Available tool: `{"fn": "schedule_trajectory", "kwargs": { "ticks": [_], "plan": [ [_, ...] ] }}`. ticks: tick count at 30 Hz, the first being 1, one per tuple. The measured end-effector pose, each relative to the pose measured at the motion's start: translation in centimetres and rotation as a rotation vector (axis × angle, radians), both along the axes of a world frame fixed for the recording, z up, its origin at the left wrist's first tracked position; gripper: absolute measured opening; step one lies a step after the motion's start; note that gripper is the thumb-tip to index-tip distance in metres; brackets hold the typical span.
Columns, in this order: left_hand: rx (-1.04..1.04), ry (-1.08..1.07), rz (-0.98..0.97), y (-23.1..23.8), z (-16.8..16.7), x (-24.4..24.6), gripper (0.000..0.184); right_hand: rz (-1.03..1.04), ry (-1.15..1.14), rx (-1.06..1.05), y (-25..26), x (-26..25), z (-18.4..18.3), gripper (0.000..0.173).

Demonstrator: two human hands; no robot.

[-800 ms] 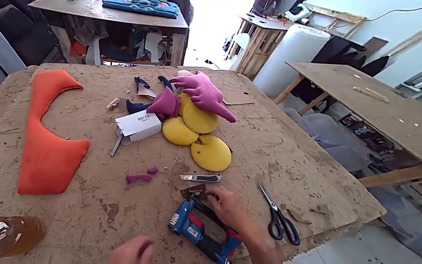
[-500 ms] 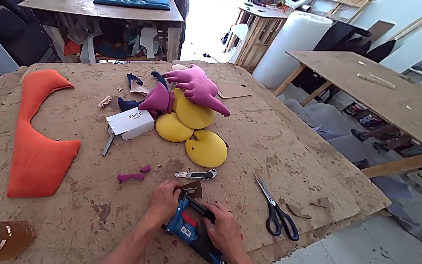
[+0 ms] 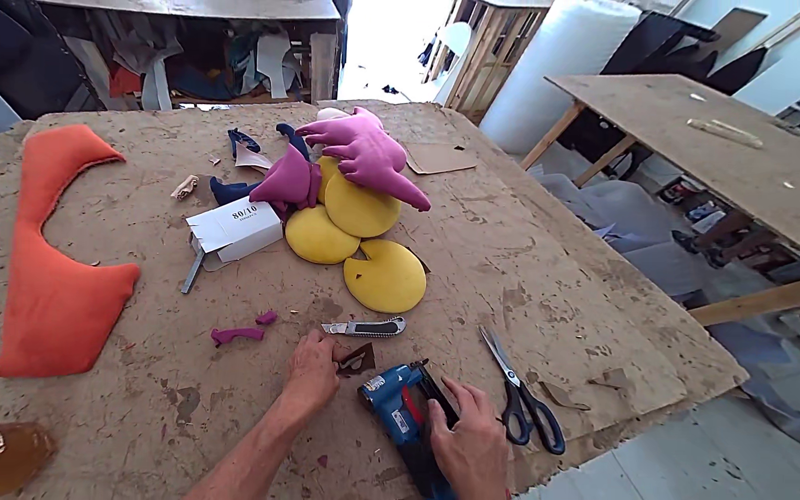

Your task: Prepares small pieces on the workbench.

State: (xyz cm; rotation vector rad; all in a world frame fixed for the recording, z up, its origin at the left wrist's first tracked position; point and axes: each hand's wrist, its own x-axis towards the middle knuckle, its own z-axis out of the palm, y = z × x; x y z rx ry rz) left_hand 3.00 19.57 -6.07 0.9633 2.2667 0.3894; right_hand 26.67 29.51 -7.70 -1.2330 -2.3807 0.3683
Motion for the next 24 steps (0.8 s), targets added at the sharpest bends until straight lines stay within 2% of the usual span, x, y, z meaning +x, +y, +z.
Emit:
{"fn": "schedule_trajectory", "kwargs": {
  "ticks": [3,5,9,10,12,14,17,21,24],
  "plan": [
    [-0.001,0.035,-0.037,-1.3,0.5,-0.2,0.021,0.155,0.073,0.056,-1.3,-3.9,1.3,0.034],
    [0.035,0.02,-0.021,-2.2,0.4,-0.4,0.022,0.284,0.05,-0.02,-1.4,-6.8,1.6,0.034],
    [0.086,-0.086,0.044,-5.8,1.1,-1.5,0.023,0.552,-0.191,-0.323,-0.9,-12.2,2.2,0.064],
    [0.085,-0.111,0.063,-7.1,1.2,-1.9,0.023,0.643,-0.278,-0.369,-1.2,-13.4,2.1,0.063],
    [0.068,-0.141,0.113,-9.7,1.1,-2.5,0.023,0.816,-0.371,-0.364,-2.6,-15.1,1.1,0.046],
    [0.072,-0.162,0.19,-12.1,1.0,-2.9,0.023,0.922,-0.313,-0.294,-4.2,-16.1,-0.4,0.025],
    [0.184,-0.172,0.313,-15.5,0.9,-3.0,0.023,0.909,-0.28,-0.39,-5.3,-16.7,0.3,0.02],
    [0.425,-0.351,0.425,-20.7,1.6,-2.1,0.021,0.83,-0.295,-0.783,-7.2,-15.2,3.0,0.015],
    [0.537,-0.357,0.447,-24.1,1.2,0.1,0.029,0.817,-0.35,-1.047,-10.3,-14.1,3.4,0.015]
  ]
}}
